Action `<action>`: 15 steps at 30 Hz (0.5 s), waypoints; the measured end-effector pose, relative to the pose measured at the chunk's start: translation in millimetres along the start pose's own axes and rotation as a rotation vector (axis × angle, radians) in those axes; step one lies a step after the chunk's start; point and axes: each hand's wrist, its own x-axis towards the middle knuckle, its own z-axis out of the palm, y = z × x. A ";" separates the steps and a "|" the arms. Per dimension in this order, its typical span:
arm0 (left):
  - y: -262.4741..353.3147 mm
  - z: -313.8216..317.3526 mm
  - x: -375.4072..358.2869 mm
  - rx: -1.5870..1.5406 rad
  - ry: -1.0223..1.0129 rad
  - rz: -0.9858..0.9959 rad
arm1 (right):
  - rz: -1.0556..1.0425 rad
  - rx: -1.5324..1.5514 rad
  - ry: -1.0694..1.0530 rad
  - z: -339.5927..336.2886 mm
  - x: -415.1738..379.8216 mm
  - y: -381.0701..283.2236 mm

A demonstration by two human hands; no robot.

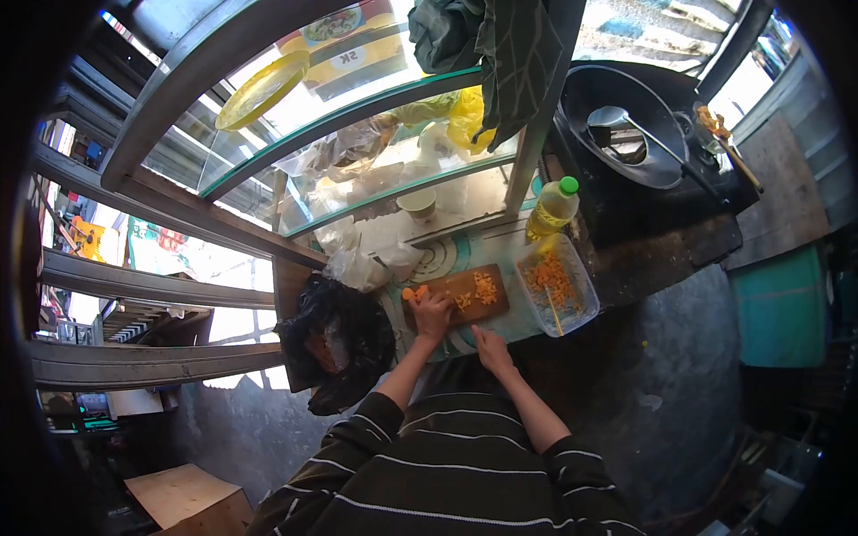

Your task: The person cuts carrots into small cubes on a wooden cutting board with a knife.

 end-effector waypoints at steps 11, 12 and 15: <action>0.4 1.1 0.6 -0.010 0.032 0.029 | 0.087 -0.080 -0.096 -6.3 6.3 -8.2; 0.6 1.7 -0.6 -0.012 0.029 0.034 | 0.075 -0.095 -0.089 -5.1 7.0 -6.3; -1.2 1.7 0.3 -0.010 -0.004 0.036 | 0.048 -0.049 -0.082 -2.1 16.5 -4.0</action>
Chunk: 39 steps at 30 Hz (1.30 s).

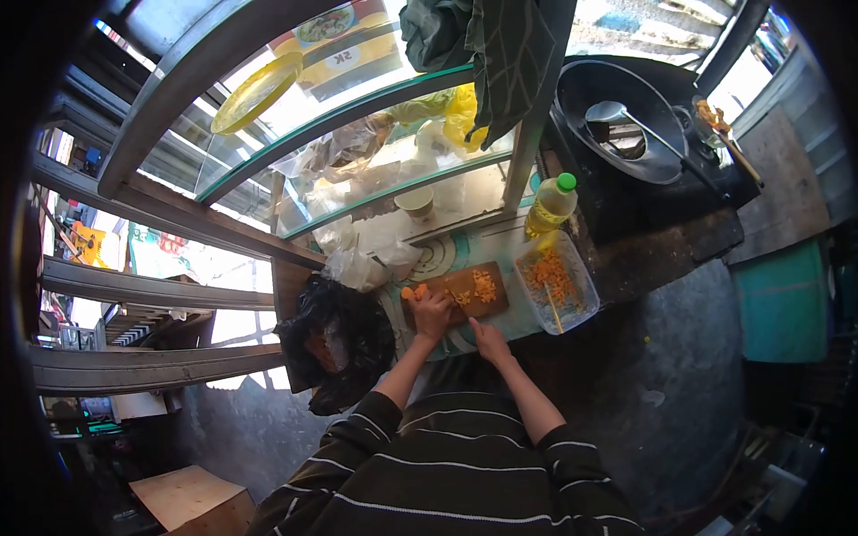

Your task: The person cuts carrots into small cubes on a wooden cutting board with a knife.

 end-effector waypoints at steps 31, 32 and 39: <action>11.1 -1.5 -5.3 -0.023 0.036 -0.139 | 0.070 0.148 -0.041 1.7 -12.4 22.7; 11.4 -1.2 -6.1 -0.021 0.042 -0.160 | 0.066 0.148 -0.053 1.1 -12.5 22.2; 12.6 -2.2 -6.7 -0.007 0.078 -0.165 | 0.055 0.109 -0.101 -9.3 -17.6 14.0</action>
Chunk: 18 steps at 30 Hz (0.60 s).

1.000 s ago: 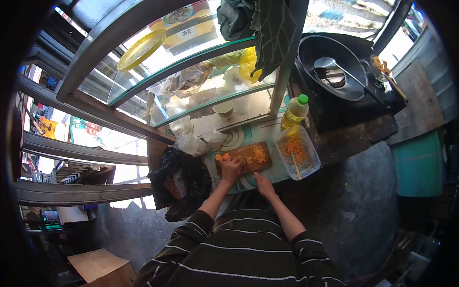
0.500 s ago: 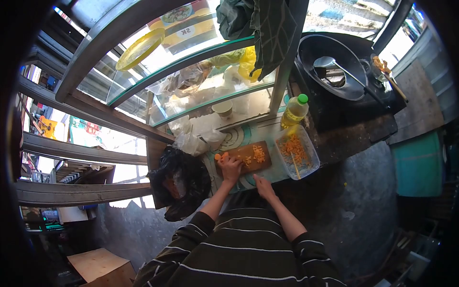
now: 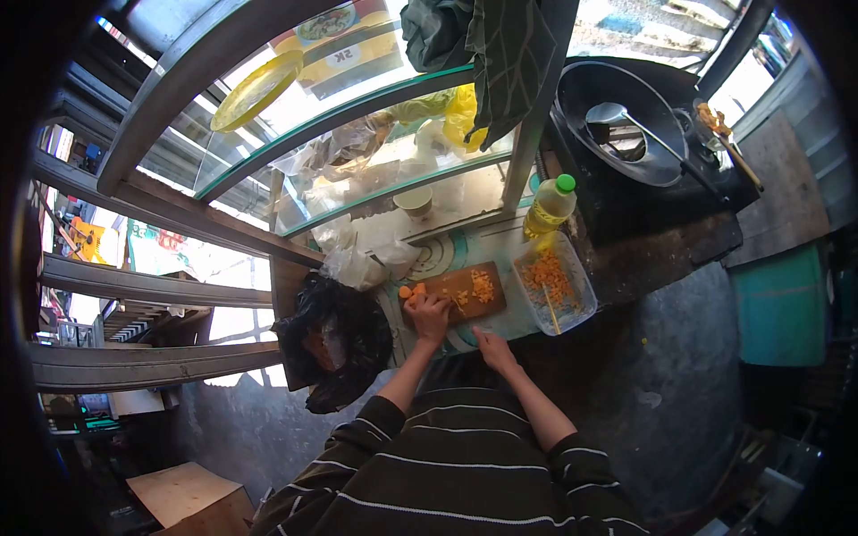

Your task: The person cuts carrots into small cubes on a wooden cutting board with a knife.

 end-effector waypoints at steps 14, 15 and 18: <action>1.0 2.8 -0.8 -0.037 -0.014 0.005 | -0.056 0.045 0.019 0.2 6.3 -0.2; 1.4 2.3 -1.0 -0.034 -0.011 0.006 | 0.016 0.128 -0.004 -0.1 2.8 -1.8; 2.6 1.4 -1.6 -0.009 -0.041 0.016 | 0.165 0.168 -0.026 -5.3 -2.9 -4.9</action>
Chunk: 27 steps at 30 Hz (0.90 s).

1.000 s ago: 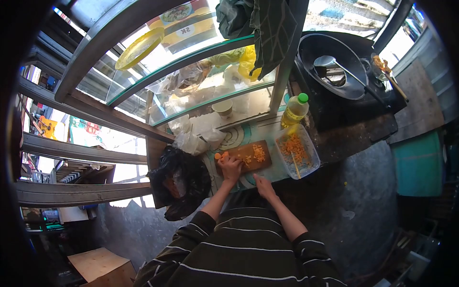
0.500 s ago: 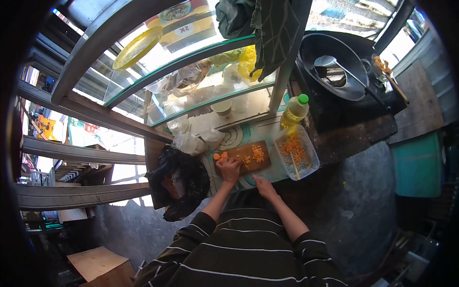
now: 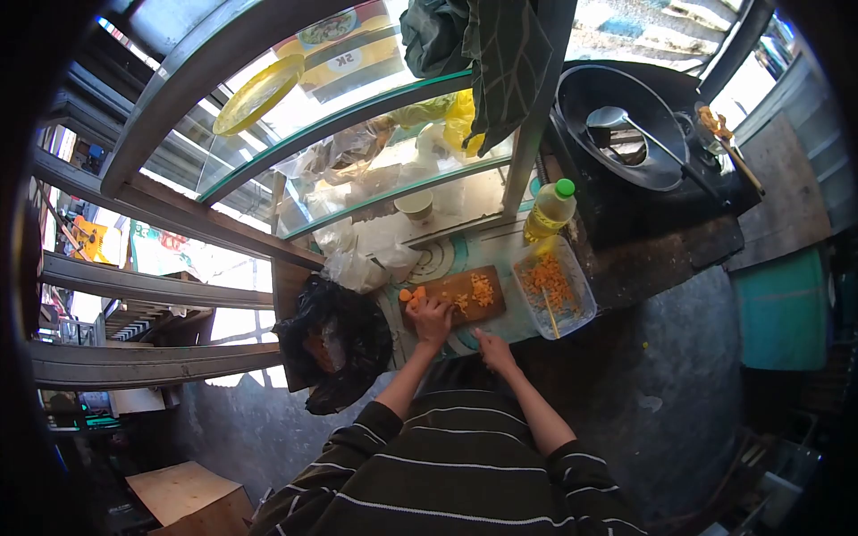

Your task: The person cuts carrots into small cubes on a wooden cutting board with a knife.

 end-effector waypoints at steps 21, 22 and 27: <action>11.8 15.1 25.1 -0.075 -0.074 0.046 | -0.354 -0.592 0.610 -14.0 -35.0 -10.5; 10.5 16.5 24.8 -0.069 -0.034 0.057 | -0.350 -0.591 0.613 -15.6 -36.8 -9.4; 28.5 -7.5 21.5 -0.122 0.000 0.045 | -0.286 -0.518 0.582 -18.6 -40.8 -8.0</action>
